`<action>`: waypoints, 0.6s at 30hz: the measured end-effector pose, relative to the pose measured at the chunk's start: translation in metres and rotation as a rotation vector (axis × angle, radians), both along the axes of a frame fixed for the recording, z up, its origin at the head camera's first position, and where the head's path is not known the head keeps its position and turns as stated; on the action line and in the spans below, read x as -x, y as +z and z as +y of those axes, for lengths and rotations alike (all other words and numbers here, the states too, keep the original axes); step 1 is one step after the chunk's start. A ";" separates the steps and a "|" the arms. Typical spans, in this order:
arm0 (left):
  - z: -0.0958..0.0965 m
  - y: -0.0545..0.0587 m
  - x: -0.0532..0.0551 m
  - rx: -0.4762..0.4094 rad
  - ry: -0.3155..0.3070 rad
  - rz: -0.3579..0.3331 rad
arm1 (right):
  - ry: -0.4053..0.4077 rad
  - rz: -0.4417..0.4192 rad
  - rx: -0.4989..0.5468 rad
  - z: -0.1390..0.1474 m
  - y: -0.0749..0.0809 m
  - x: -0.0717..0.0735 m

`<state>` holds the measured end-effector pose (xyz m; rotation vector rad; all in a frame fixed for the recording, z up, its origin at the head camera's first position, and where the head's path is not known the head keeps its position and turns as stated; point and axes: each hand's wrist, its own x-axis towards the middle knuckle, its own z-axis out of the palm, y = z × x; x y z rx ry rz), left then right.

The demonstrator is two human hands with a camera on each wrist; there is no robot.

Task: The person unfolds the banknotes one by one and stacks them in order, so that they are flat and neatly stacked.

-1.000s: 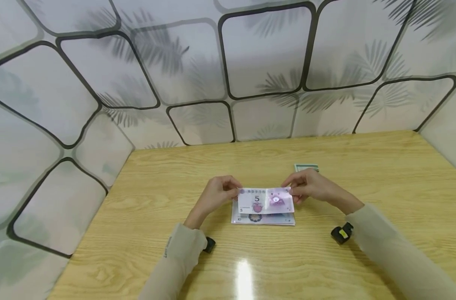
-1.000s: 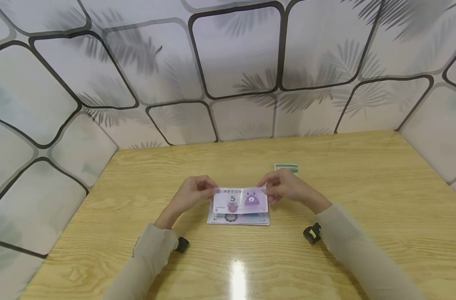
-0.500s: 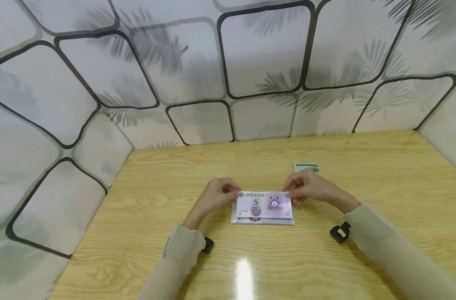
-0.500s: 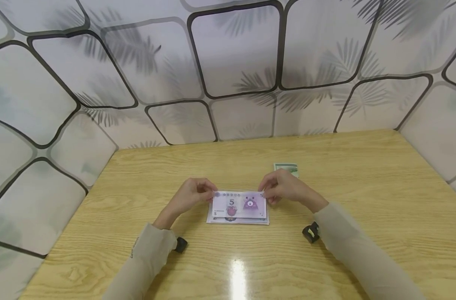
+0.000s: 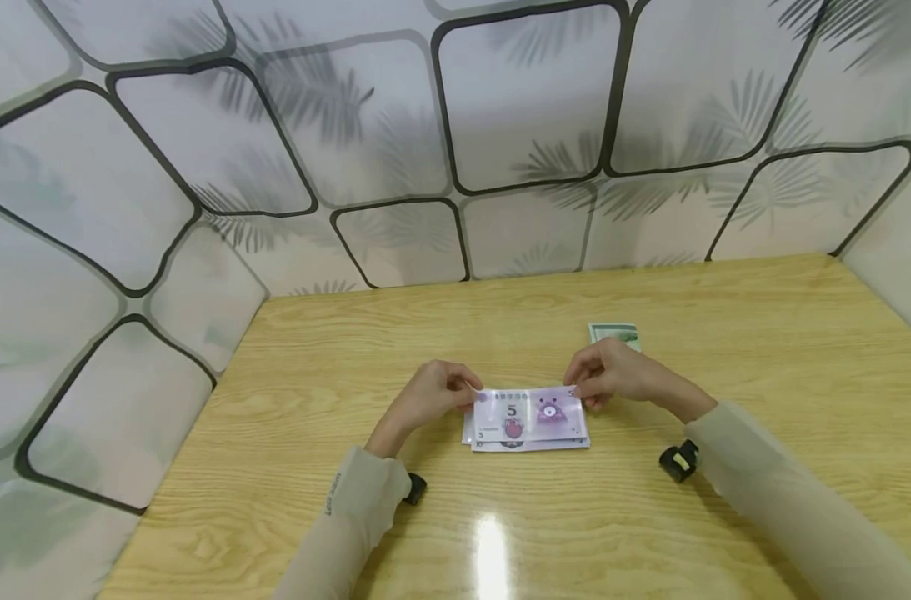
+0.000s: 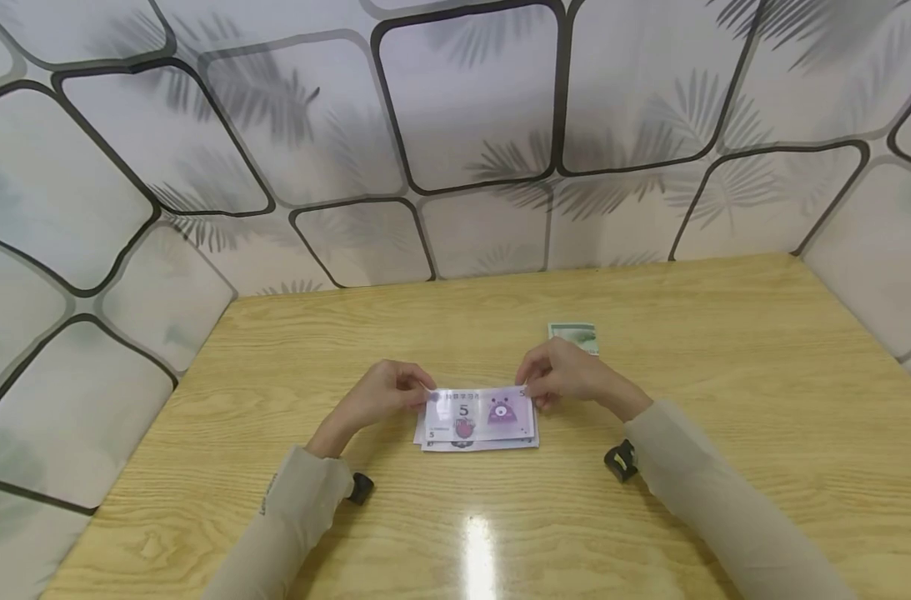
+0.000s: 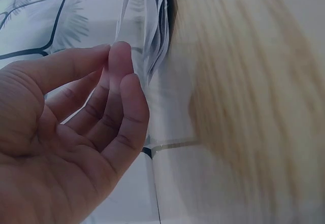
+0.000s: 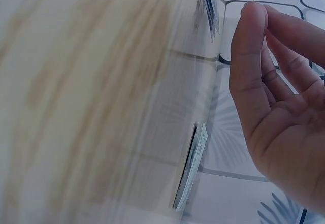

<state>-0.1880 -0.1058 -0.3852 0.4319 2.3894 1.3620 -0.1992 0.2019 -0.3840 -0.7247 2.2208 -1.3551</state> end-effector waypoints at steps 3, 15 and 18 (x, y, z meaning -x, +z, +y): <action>0.000 0.001 0.000 0.013 0.002 0.010 | 0.003 -0.008 -0.008 0.000 0.001 0.000; -0.004 0.007 -0.003 0.010 -0.056 0.022 | 0.018 -0.075 0.024 0.001 0.004 -0.001; -0.004 0.006 -0.005 0.011 -0.088 0.000 | 0.033 -0.096 0.015 0.001 0.003 -0.002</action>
